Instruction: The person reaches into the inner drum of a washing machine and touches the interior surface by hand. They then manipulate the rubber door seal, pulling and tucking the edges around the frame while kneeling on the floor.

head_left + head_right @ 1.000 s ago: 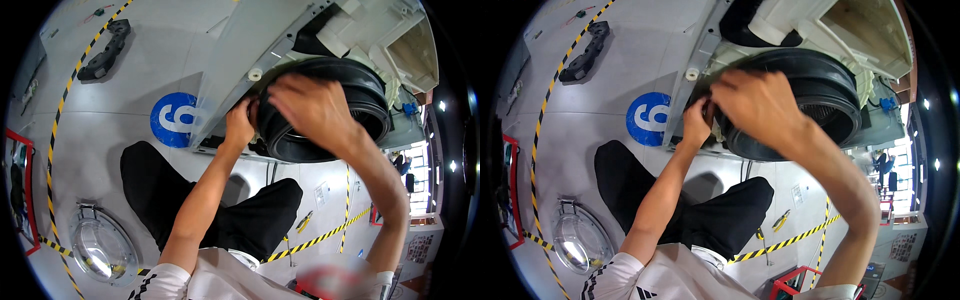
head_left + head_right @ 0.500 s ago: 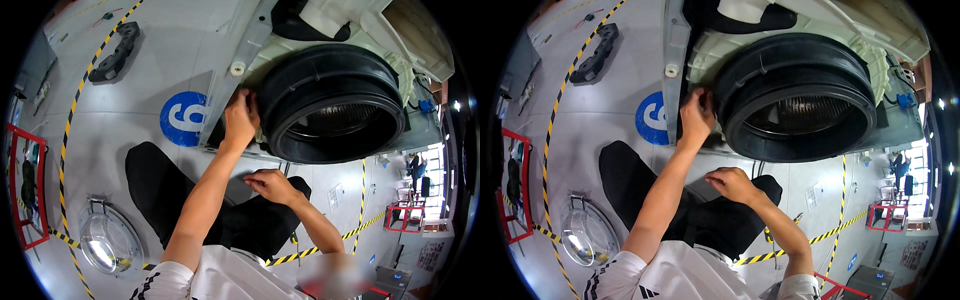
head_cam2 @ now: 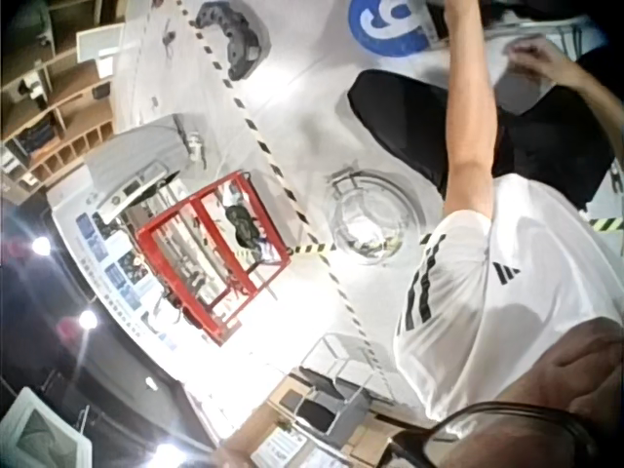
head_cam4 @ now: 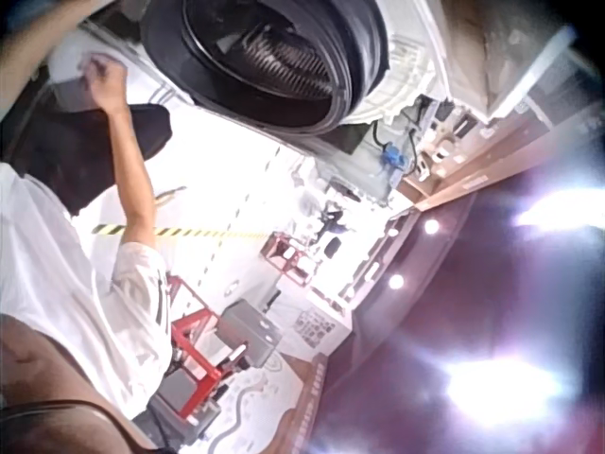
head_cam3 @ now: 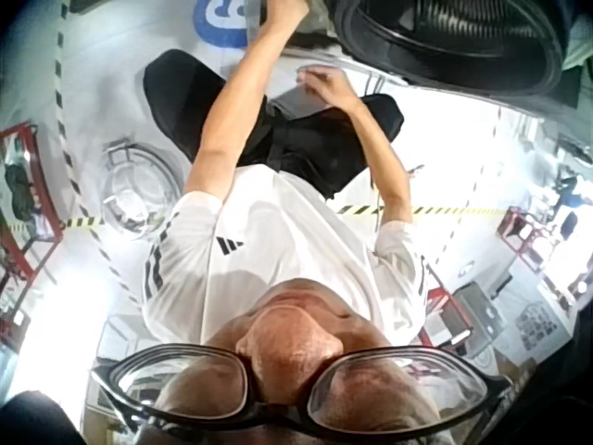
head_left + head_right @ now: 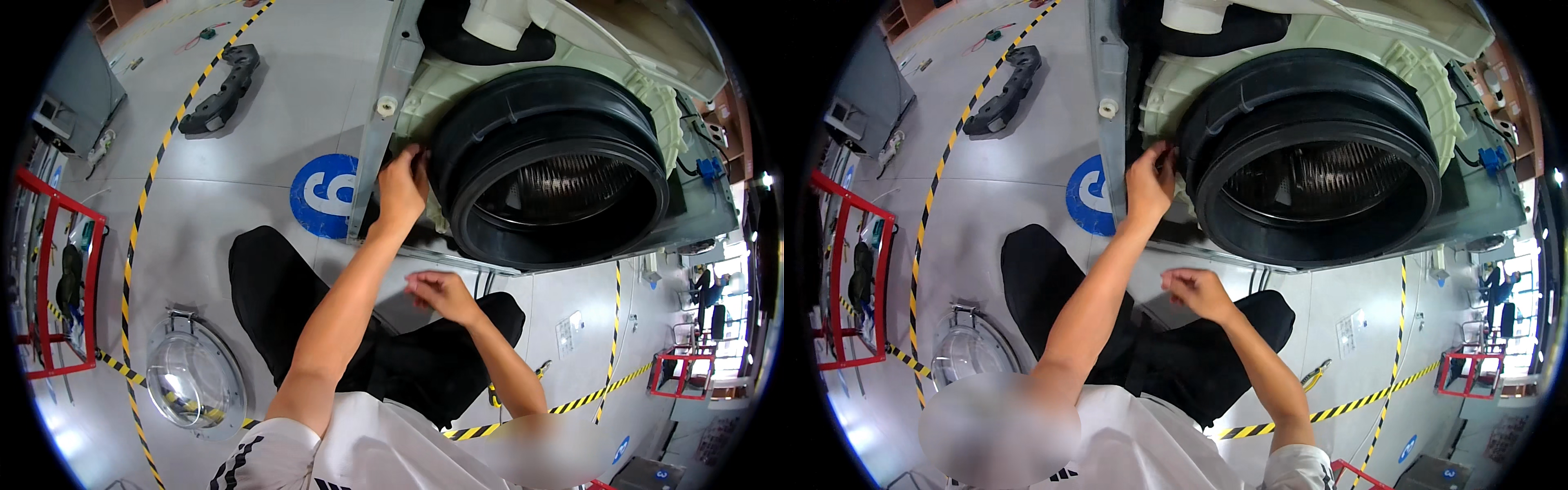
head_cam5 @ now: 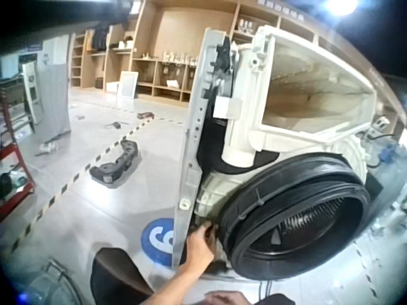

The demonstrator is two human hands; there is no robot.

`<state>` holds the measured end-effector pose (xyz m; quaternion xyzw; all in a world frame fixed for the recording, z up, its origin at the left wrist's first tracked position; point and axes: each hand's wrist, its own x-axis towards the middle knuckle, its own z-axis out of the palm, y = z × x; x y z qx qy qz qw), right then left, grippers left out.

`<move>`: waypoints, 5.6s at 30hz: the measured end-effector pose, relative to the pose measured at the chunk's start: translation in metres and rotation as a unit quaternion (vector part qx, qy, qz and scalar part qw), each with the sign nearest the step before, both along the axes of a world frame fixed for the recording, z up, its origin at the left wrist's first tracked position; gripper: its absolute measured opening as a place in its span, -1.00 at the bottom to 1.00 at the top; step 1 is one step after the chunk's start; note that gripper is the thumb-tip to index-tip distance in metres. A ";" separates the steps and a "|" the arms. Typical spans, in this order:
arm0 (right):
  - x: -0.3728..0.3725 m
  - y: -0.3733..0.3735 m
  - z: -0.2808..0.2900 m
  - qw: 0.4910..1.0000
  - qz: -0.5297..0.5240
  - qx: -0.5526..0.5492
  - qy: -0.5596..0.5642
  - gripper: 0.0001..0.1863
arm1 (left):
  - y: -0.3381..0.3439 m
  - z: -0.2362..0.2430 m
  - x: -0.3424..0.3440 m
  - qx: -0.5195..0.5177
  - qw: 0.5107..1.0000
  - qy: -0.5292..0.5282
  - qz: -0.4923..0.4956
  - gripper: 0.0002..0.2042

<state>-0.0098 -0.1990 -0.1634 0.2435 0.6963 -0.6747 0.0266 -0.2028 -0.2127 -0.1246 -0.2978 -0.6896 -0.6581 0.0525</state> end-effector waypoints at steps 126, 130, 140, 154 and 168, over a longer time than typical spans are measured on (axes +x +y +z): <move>0.013 0.073 -0.048 0.947 0.001 0.165 -0.275 -0.76 | 0.023 -0.114 0.058 0.106 0.948 -0.268 -0.135 -0.78; 0.024 0.079 -0.057 0.978 -0.181 -0.106 -0.013 -0.64 | 0.025 -0.115 0.053 0.111 0.919 -0.312 -0.216 -0.77; -0.023 0.084 -0.082 0.898 -0.279 -0.251 0.227 -0.67 | 0.016 -0.103 0.043 0.045 0.956 -0.231 -0.173 -0.87; -0.019 0.104 -0.117 0.851 -0.249 -0.335 0.318 -0.73 | 0.018 -0.105 0.043 0.045 0.947 -0.248 -0.198 -0.87; -0.035 0.103 -0.120 0.903 -0.296 -0.201 0.237 -0.48 | 0.021 -0.115 0.047 0.059 0.953 -0.240 -0.176 -0.84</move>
